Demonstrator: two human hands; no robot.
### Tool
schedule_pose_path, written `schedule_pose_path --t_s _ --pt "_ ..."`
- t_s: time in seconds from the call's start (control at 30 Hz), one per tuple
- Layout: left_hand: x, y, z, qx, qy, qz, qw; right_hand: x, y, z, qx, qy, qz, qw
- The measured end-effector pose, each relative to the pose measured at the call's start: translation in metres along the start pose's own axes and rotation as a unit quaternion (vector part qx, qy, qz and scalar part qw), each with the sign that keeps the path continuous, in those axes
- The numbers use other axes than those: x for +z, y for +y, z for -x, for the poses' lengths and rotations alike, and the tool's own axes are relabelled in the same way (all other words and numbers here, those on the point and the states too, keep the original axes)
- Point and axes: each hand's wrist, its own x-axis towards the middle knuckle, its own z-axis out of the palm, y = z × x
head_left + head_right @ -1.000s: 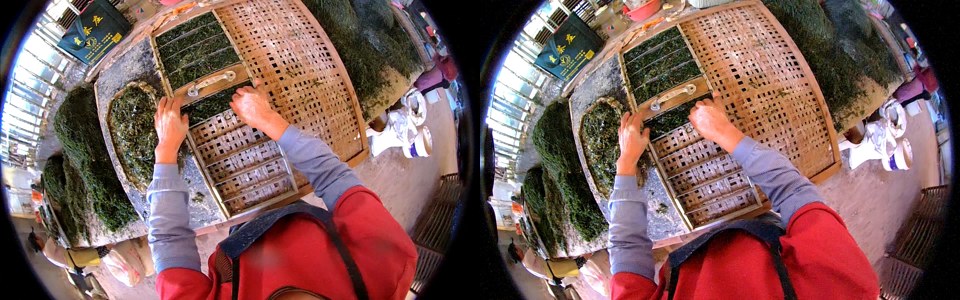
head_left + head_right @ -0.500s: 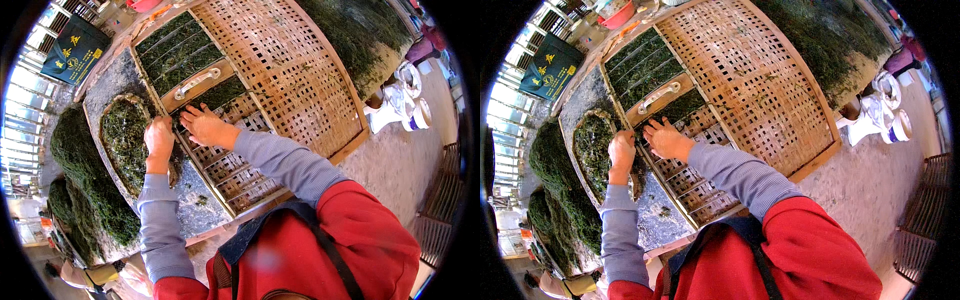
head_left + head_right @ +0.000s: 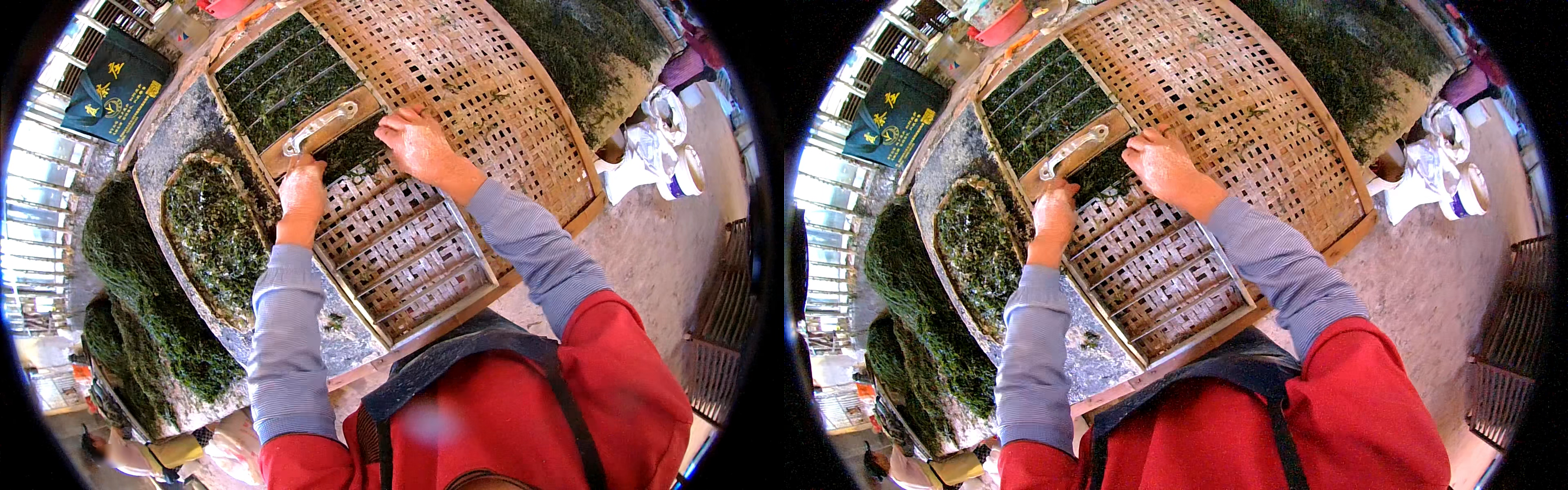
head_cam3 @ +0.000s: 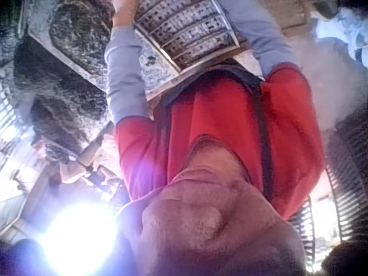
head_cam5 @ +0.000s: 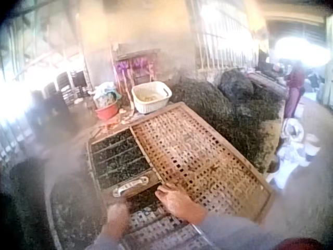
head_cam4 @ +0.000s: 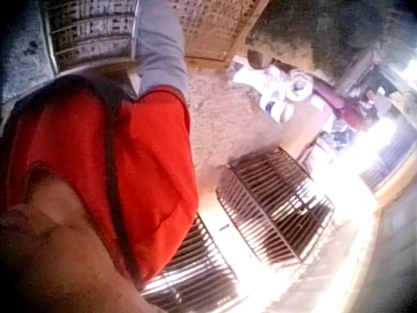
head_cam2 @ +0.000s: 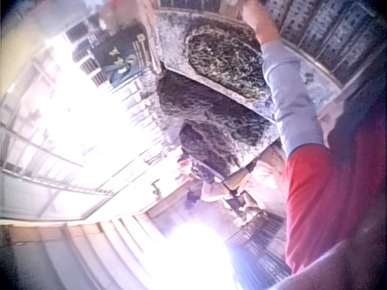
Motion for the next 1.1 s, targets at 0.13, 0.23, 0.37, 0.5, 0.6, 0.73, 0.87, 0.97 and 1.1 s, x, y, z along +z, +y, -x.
schedule_pose_path --t_s 0.13,0.23,0.37,0.5,0.6,0.73,0.87,0.97,1.1 --pt "-0.002 0.000 0.009 -0.016 0.114 0.101 0.988 0.000 -0.008 -0.005 -0.097 0.017 0.031 0.995" --pt "0.000 0.007 0.010 0.138 0.116 0.104 0.978 0.014 -0.001 -0.025 -0.149 -0.045 -0.063 0.986" --pt "-0.002 0.008 0.016 0.100 0.034 0.098 0.990 0.045 0.006 -0.043 -0.020 -0.035 -0.196 0.980" --pt "-0.010 0.024 0.022 0.077 0.056 0.122 0.988 0.036 0.004 -0.050 0.073 -0.066 -0.153 0.983" --pt "-0.003 0.036 0.014 0.179 0.051 0.042 0.982 0.024 0.020 -0.058 0.040 -0.112 -0.277 0.954" --pt "0.011 0.027 -0.003 0.161 0.040 0.001 0.986 -0.015 0.024 -0.024 0.077 -0.001 -0.151 0.986" --pt "0.011 0.013 -0.018 0.006 0.025 0.329 0.944 0.001 0.007 0.021 -0.023 -0.060 0.030 0.997" --pt "-0.002 -0.003 -0.018 -0.093 0.069 0.193 0.974 0.013 0.007 0.024 -0.038 0.011 0.066 0.997" --pt "0.000 -0.004 -0.016 -0.089 0.064 0.161 0.981 0.008 0.000 0.003 0.009 -0.074 0.005 0.997"
